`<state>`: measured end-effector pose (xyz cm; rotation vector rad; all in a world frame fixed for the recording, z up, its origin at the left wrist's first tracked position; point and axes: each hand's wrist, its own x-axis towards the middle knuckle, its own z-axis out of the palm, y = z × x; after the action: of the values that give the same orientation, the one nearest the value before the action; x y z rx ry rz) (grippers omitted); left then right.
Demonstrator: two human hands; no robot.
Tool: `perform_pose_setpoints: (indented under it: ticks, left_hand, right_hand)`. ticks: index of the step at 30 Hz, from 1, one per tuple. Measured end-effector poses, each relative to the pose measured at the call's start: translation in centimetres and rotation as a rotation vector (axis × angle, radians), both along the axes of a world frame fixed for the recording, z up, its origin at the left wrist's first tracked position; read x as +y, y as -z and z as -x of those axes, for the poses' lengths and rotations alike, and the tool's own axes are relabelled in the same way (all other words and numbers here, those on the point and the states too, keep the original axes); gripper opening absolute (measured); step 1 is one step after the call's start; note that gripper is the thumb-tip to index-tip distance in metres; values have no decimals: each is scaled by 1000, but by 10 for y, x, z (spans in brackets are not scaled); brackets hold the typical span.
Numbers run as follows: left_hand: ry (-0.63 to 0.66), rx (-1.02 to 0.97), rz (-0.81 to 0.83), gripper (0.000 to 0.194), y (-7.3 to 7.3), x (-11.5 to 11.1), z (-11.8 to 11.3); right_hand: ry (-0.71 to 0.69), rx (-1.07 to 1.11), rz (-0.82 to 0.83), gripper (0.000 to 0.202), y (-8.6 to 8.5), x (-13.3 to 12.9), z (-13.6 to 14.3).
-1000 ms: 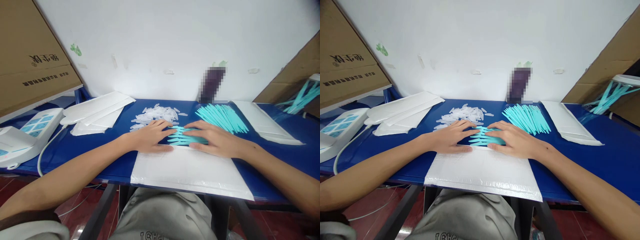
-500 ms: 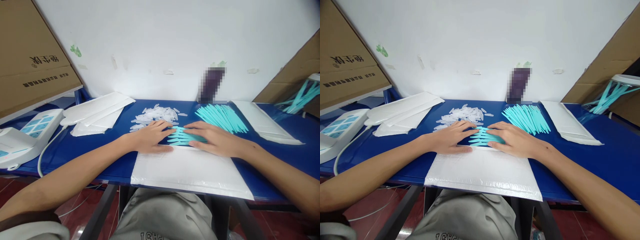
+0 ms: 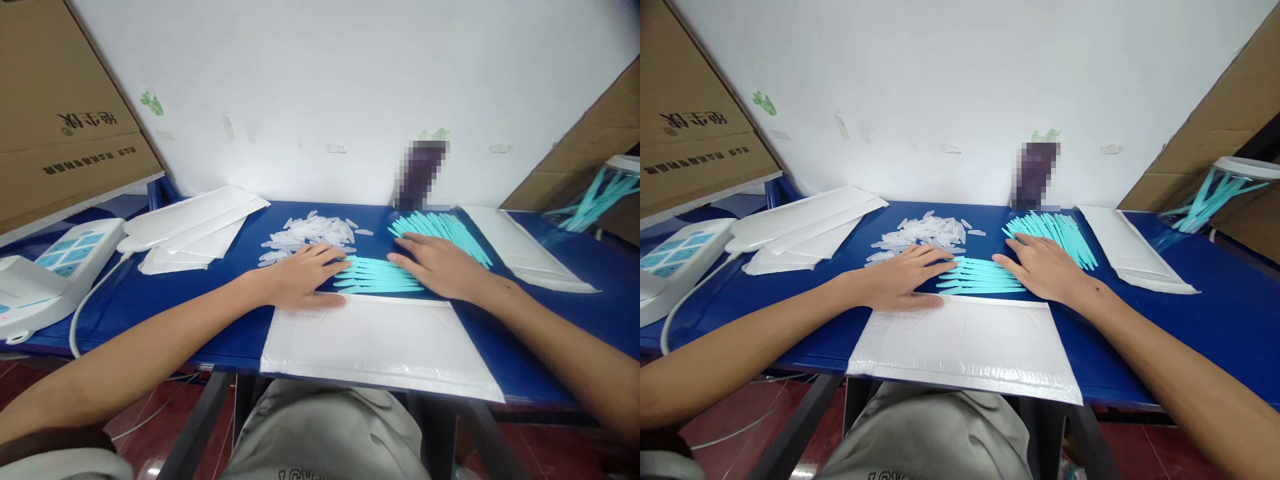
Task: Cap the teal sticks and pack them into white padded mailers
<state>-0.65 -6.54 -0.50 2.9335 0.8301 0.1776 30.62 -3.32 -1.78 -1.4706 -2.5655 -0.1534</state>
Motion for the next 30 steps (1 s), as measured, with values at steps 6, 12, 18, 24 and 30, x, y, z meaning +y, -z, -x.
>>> perform_pose_setpoints:
  ticks: [6, 12, 18, 24, 30]
  left_hand:
    - [-14, 11, 25, 69, -1, -1, 0]
    - [-16, 24, 9, 70, 0, -1, -1]
    - [-12, 24, 7, 70, 1, -2, -1]
    - [-8, 18, 3, 70, 1, -1, -1]
    - [-8, 13, 1, 68, 0, -2, -1]
  right_hand:
    - [-99, 37, 125, 76, -10, -9, 10]
    - [-67, 74, 79, 72, -5, -7, 7]
    - [-31, 25, 101, 74, -1, -4, 5]
    - [-190, 97, 128, 64, -9, -12, 14]
    - [37, -14, 28, 72, 1, -5, 4]
